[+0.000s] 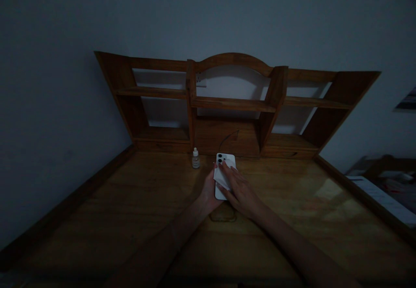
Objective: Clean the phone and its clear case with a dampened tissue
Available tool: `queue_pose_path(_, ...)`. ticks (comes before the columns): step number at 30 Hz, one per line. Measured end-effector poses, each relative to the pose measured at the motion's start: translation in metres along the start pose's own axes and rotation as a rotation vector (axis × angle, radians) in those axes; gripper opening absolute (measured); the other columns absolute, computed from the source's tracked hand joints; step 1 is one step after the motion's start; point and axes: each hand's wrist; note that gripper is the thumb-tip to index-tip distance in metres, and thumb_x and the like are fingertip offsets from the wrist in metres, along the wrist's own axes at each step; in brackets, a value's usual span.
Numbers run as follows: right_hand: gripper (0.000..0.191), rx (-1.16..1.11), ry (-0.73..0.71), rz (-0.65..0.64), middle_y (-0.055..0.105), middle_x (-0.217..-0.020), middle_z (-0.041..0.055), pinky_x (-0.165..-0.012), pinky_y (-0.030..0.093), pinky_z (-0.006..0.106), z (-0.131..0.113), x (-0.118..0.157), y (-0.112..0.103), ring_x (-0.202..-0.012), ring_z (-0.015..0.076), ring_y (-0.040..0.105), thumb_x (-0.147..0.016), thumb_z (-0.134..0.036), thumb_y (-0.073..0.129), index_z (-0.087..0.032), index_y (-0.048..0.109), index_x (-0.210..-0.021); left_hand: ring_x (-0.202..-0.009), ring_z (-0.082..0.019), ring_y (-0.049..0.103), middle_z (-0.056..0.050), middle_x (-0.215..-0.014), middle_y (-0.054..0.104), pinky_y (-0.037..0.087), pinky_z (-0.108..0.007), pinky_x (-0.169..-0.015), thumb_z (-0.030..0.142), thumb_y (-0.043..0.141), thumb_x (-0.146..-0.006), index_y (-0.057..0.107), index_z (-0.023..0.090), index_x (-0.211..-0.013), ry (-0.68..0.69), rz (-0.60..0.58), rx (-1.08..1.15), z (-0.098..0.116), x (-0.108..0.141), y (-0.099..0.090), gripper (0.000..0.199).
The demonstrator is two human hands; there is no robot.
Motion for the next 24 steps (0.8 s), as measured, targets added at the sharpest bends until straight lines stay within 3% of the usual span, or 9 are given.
queue_pose_path(12,0.065,-0.018,0.014,-0.004,0.017,-0.158,0.0042,-0.118,0.025,0.047,0.0021,0.0010,0.0026,-0.144,0.0213,0.019,-0.099,-0.034,0.039,-0.024,0.005,-0.153,-0.081,-0.018,0.067,-0.006,-0.085,0.072,0.047,-0.028,-0.088,0.039,0.052,-0.090,0.069,0.011,-0.094,0.005,0.035,0.024,-0.0003,-0.0006,0.0022,0.033)
queue_pose_path(17,0.059,0.015,-0.038,-0.032,0.028,-0.154,0.0075,-0.118,0.024,0.047,0.0025,-0.0010,0.0033,-0.143,0.0207,0.024,-0.099,-0.033,0.039,-0.022,0.015,-0.152,-0.083,-0.017,0.067,-0.007,-0.085,0.071,0.047,-0.026,-0.088,0.040,0.049,-0.091,0.068,0.011,-0.091,0.020,0.057,0.025,0.0010,0.0005,0.0008,0.035)
queue_pose_path(21,0.056,0.046,-0.124,-0.066,0.031,-0.153,0.0074,-0.117,0.026,0.048,0.0020,-0.0012,0.0048,-0.143,0.0209,0.025,-0.098,-0.031,0.041,-0.022,0.023,-0.150,-0.097,-0.024,0.065,-0.014,-0.094,0.071,0.048,-0.034,-0.092,0.046,0.042,-0.092,0.066,0.009,-0.097,-0.045,-0.006,0.005,0.0022,0.0004,-0.0031,0.045)
queue_pose_path(24,0.055,0.075,-0.097,-0.037,0.031,-0.153,0.0076,-0.117,0.026,0.047,0.0014,-0.0012,0.0042,-0.142,0.0206,0.026,-0.098,-0.031,0.041,-0.021,0.025,-0.149,-0.097,-0.022,0.065,-0.012,-0.094,0.071,0.048,-0.032,-0.091,0.043,0.043,-0.091,0.066,0.011,-0.098,-0.020,0.018,0.024,0.0019,-0.0013,-0.0042,0.040)
Point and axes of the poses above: each hand's wrist, its own x-axis away from the middle knuckle, its own y-axis out of the palm, z = x × y
